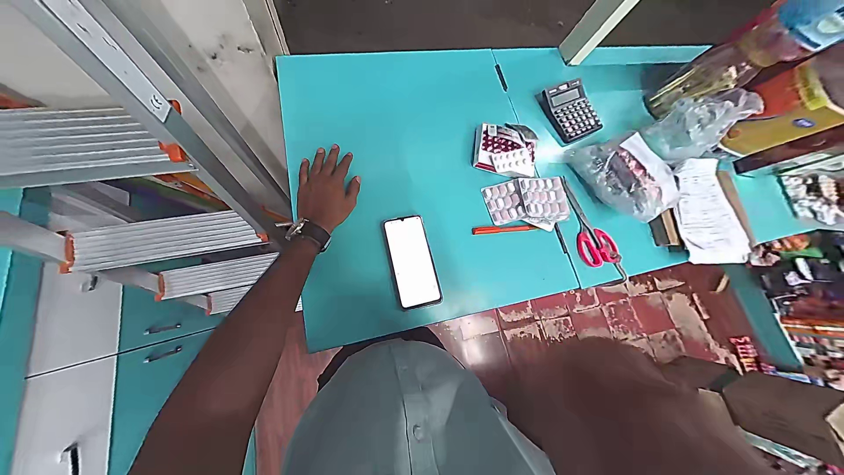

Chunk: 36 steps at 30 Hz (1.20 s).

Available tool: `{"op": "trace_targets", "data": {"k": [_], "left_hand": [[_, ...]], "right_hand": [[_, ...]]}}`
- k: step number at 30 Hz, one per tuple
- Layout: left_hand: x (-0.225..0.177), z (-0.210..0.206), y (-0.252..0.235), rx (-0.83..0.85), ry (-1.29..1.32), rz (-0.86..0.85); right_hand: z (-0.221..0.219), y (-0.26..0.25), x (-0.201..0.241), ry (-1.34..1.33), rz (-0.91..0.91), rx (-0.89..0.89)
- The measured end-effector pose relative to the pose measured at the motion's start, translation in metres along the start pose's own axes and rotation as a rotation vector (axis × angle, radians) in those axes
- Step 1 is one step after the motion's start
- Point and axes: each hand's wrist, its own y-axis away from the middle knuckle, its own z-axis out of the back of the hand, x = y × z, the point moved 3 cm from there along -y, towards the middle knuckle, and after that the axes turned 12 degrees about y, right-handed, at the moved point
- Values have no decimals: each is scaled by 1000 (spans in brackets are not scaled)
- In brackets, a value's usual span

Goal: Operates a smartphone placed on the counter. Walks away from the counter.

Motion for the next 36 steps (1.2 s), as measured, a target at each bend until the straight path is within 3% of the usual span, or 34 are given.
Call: {"op": "trace_targets", "data": {"k": [3,6,17,27,36], "left_hand": [[0,-1,-1,-14,1,-5],[1,-2,-2,-16,-8,-10],[0,-2,0,-12,-11,-1],[0,-1,1,-6,12,-8],[0,-2,1,-1,-5,-14]], "right_hand": [[-65,23,-153,295,-88,-4],[-93,49,-226,575,-228,140],[-100,48,-223,706,-209,190],[-73,91,-181,404,-232,-97],[-80,103,-192,366,-369,-40]]}}
